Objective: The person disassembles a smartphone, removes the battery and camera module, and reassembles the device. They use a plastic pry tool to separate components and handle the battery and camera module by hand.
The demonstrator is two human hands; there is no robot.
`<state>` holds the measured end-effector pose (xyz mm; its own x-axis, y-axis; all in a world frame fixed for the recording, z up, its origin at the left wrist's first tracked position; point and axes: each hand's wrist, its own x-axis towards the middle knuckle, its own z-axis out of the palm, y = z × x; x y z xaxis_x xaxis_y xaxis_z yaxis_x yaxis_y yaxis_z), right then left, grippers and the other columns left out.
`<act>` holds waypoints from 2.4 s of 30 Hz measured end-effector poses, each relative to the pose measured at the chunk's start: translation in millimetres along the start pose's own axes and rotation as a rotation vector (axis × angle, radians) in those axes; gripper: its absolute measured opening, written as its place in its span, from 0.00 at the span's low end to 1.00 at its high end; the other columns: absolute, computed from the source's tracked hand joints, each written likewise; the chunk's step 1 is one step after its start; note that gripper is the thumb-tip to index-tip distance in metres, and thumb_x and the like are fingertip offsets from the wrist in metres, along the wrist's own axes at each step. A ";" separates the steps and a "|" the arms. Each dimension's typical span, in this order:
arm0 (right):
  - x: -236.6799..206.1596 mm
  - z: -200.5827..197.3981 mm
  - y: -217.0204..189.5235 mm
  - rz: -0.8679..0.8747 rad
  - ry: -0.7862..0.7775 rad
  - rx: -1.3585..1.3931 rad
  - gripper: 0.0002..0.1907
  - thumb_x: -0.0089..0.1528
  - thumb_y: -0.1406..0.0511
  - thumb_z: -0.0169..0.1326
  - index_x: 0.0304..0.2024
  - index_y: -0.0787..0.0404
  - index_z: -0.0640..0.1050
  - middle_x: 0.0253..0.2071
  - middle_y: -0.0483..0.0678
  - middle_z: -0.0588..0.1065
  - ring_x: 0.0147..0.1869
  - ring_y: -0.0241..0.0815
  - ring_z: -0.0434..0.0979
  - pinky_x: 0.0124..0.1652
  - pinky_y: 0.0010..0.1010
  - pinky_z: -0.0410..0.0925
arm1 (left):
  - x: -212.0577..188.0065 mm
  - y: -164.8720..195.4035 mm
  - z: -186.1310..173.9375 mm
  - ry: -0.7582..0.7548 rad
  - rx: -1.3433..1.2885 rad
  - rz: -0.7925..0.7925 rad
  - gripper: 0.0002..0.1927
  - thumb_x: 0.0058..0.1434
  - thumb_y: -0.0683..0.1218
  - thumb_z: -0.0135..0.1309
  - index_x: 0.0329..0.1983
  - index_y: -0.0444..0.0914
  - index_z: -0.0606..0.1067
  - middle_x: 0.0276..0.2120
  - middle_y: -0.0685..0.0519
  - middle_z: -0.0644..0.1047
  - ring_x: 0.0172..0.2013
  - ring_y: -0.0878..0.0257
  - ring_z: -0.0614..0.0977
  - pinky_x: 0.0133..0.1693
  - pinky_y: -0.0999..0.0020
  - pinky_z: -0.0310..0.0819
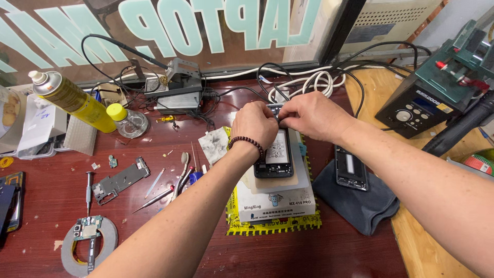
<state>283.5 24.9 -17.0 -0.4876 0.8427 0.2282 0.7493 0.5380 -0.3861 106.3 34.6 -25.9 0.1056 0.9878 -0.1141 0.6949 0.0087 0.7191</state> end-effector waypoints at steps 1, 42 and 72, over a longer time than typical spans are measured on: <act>0.1 0.2 -1.1 0.108 -0.028 0.033 0.09 0.56 0.64 0.61 0.39 0.59 0.84 0.31 0.53 0.81 0.35 0.48 0.83 0.38 0.36 0.73 | -0.7 0.7 -0.2 -0.001 0.009 -0.003 0.09 0.51 0.43 0.57 0.34 0.41 0.84 0.36 0.43 0.83 0.42 0.48 0.85 0.46 0.54 0.78; 11.3 18.8 -8.8 0.940 0.026 0.649 0.04 0.57 0.71 0.61 0.33 0.63 0.79 0.29 0.45 0.78 0.30 0.37 0.80 0.26 0.31 0.72 | 3.6 -10.6 5.3 -0.043 0.060 0.191 0.08 0.53 0.45 0.61 0.35 0.43 0.85 0.34 0.43 0.83 0.39 0.47 0.85 0.43 0.55 0.79; 1.8 18.8 -5.0 1.024 0.090 0.866 0.05 0.57 0.69 0.63 0.35 0.58 0.79 0.30 0.42 0.77 0.31 0.32 0.76 0.30 0.26 0.71 | -31.2 -8.1 -14.0 -0.094 0.214 0.367 0.15 0.55 0.47 0.53 0.43 0.44 0.84 0.44 0.42 0.77 0.43 0.45 0.82 0.46 0.50 0.77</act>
<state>270.4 23.4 -31.4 0.1734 0.8726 -0.4566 0.2173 -0.4861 -0.8465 87.4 5.9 -18.5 0.4304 0.9011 0.0535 0.7299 -0.3823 0.5667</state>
